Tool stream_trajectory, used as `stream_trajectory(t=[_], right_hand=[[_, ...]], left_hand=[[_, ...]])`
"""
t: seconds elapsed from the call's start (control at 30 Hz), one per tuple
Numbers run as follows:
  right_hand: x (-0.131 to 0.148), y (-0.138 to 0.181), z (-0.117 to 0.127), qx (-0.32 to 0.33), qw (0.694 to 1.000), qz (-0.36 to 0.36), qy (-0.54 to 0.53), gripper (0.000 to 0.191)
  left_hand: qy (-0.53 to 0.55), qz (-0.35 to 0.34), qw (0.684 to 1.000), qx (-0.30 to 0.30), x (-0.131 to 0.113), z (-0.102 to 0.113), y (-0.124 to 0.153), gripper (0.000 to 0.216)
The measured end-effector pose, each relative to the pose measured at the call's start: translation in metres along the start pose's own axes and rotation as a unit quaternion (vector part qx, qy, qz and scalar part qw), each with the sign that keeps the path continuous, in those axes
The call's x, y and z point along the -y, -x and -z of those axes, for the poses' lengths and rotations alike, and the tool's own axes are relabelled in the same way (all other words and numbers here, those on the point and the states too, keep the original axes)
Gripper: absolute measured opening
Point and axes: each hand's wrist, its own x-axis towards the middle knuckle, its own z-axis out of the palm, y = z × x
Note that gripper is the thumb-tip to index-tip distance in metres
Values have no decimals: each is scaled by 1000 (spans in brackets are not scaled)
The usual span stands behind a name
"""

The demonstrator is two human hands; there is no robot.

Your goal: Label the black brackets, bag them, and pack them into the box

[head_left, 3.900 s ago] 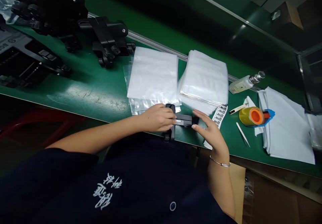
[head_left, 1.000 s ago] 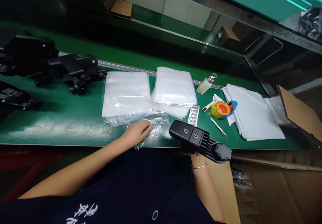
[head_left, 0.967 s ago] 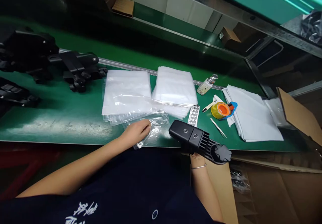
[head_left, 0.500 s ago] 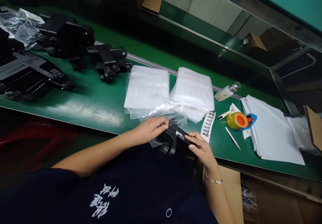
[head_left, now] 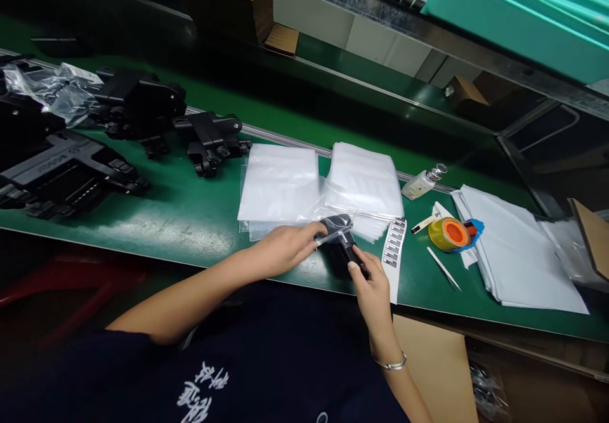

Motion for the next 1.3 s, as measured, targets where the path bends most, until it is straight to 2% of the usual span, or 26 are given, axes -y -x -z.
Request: stream_trajectory(t=[0.1, 0.2, 0.23, 0.27, 0.33, 0.4, 0.43, 0.5, 0.57, 0.67, 0.77, 0.83, 0.87, 0.93, 1.03, 1.07, 1.13, 1.2, 1.27, 1.3], right_hand=[[2, 2, -6, 18, 1000, -13, -20, 39], [1, -1, -5, 38, 998, -19, -41, 41], [-2, -3, -3, 44, 997, -24, -55, 40], [-6, -5, 1, 51, 996, -30, -73, 40], [-14, -10, 8, 56, 990, -53, -115, 39], [-20, -13, 10, 43, 986, -76, -144, 41], [-21, -14, 9, 36, 986, -80, -143, 42], [-21, -13, 4, 25, 992, -67, -106, 43], [-19, -10, -5, 14, 999, -20, -39, 42], [-16, -8, -19, 5, 991, 114, 63, 39], [-18, -11, -26, 41, 958, 254, 128, 32], [-20, -12, -25, 53, 946, 295, 123, 30], [-20, -13, -23, 46, 950, 287, 109, 31], [-19, -15, -17, 7, 973, 216, 77, 33], [-20, -17, -10, -72, 991, 97, 51, 37], [-22, -18, -9, -84, 990, 94, 58, 37], [-25, -23, -10, -62, 981, 150, 106, 38], [-29, -31, -15, 2, 961, 230, 152, 39], [-33, -42, -22, 63, 942, 289, 159, 37], [-34, -47, -24, 82, 935, 309, 154, 35]], left_hand=[[29, -5, 1000, -10, -2, 9, -8, 28], [40, 52, 997, -52, 3, 27, -19, 30], [46, 69, 995, -50, 7, 34, -21, 30], [60, 77, 995, -32, 11, 40, -22, 29], [120, 72, 989, 38, 21, 46, -22, 27], [212, 60, 971, 94, 27, 44, -18, 24], [255, 55, 960, 100, 29, 40, -17, 23], [311, 46, 947, 68, 28, 29, -16, 22], [304, 37, 952, 26, 23, 18, -20, 21], [203, 27, 979, 5, 9, 3, -33, 21], [105, -21, 993, 46, -9, -11, -43, 24], [91, -85, 989, 83, -20, -19, -41, 24], [99, -113, 984, 94, -24, -21, -38, 24], [128, -135, 979, 86, -26, -21, -28, 24], [165, -107, 980, 32, -24, -14, -23, 27], [172, -101, 980, 14, -26, -12, -25, 27], [180, -114, 977, 0, -35, -11, -33, 29], [176, -162, 970, 41, -51, -16, -44, 33], [166, -267, 935, 166, -68, -24, -56, 39], [153, -278, 928, 195, -75, -28, -61, 36]])
